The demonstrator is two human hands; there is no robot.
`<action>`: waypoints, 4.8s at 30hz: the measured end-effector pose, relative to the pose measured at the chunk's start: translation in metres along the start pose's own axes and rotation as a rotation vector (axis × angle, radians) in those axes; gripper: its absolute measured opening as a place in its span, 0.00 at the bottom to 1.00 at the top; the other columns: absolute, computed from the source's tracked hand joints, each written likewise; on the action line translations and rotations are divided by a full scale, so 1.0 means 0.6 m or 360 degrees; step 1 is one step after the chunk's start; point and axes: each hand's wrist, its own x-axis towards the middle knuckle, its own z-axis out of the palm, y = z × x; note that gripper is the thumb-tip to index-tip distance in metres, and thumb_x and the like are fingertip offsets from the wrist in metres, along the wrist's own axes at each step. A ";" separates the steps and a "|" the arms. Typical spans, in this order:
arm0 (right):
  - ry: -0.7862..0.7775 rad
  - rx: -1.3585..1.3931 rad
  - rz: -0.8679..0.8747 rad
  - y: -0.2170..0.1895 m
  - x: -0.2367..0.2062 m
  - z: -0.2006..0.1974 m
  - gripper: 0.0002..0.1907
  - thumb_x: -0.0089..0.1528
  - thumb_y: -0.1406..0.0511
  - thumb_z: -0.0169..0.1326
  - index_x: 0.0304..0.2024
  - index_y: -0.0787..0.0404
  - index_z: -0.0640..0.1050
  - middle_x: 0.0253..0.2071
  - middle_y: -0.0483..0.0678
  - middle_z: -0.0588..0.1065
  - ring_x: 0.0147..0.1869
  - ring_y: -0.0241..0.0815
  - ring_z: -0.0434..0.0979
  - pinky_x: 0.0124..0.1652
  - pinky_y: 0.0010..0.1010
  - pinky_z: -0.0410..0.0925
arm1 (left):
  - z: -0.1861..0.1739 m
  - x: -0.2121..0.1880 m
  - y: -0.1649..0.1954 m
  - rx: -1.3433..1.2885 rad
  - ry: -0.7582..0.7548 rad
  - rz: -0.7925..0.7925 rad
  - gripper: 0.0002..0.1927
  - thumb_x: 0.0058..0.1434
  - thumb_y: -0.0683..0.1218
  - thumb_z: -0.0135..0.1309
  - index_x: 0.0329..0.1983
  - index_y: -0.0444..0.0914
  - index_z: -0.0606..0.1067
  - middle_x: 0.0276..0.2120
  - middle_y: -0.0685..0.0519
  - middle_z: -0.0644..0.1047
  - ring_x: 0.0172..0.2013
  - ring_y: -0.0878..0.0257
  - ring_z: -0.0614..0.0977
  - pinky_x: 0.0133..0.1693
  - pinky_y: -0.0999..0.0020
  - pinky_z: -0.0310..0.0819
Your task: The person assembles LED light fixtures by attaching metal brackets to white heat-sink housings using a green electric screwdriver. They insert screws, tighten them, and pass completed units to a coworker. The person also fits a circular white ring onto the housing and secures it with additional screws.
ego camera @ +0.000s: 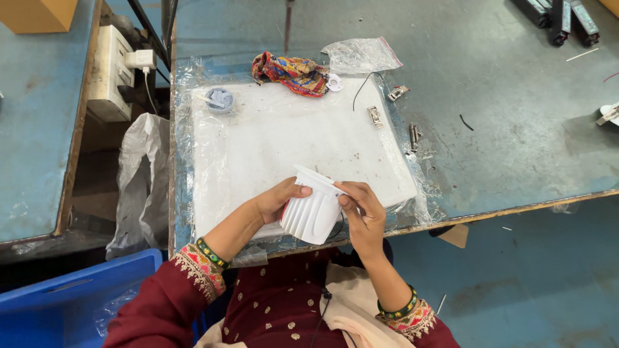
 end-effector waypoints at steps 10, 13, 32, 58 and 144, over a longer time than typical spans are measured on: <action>-0.1188 -0.0480 -0.0498 -0.165 0.083 -0.119 0.56 0.48 0.40 0.66 0.71 0.59 0.65 0.76 0.62 0.56 0.77 0.58 0.59 0.66 0.46 0.62 | 0.027 0.000 -0.065 -0.0448 -0.0614 0.0016 0.53 0.48 0.61 0.69 0.70 0.29 0.63 0.60 0.39 0.74 0.58 0.51 0.78 0.59 0.58 0.76; -0.1607 -0.0163 -0.0333 -0.151 0.082 -0.118 0.62 0.52 0.41 0.65 0.78 0.59 0.54 0.81 0.65 0.48 0.84 0.63 0.52 0.76 0.51 0.54 | 0.048 0.010 -0.119 -0.0674 -0.0646 -0.0121 0.49 0.50 0.61 0.68 0.68 0.29 0.65 0.57 0.36 0.75 0.53 0.48 0.80 0.54 0.55 0.77; -0.0993 0.0553 0.0795 -0.110 -0.184 -0.114 0.65 0.50 0.47 0.62 0.78 0.67 0.45 0.79 0.62 0.52 0.83 0.58 0.52 0.76 0.46 0.48 | 0.199 -0.211 -0.024 0.1158 -0.0100 -0.0417 0.49 0.51 0.73 0.56 0.68 0.38 0.68 0.55 0.41 0.79 0.54 0.49 0.82 0.54 0.59 0.75; -0.0798 -0.0348 -0.0108 0.018 0.011 -0.073 0.69 0.53 0.36 0.59 0.80 0.60 0.39 0.80 0.66 0.43 0.86 0.65 0.40 0.78 0.58 0.46 | 0.123 -0.077 0.090 0.2009 0.0369 0.0974 0.49 0.39 0.59 0.70 0.66 0.42 0.66 0.56 0.46 0.74 0.51 0.48 0.79 0.44 0.55 0.77; -0.0732 -0.0155 -0.0021 0.054 0.020 -0.007 0.63 0.53 0.44 0.57 0.80 0.60 0.43 0.80 0.61 0.46 0.87 0.62 0.36 0.79 0.57 0.43 | -0.061 -0.077 0.143 0.2846 0.0699 0.1210 0.11 0.56 0.38 0.55 0.42 0.41 0.76 0.38 0.53 0.75 0.40 0.53 0.80 0.38 0.59 0.76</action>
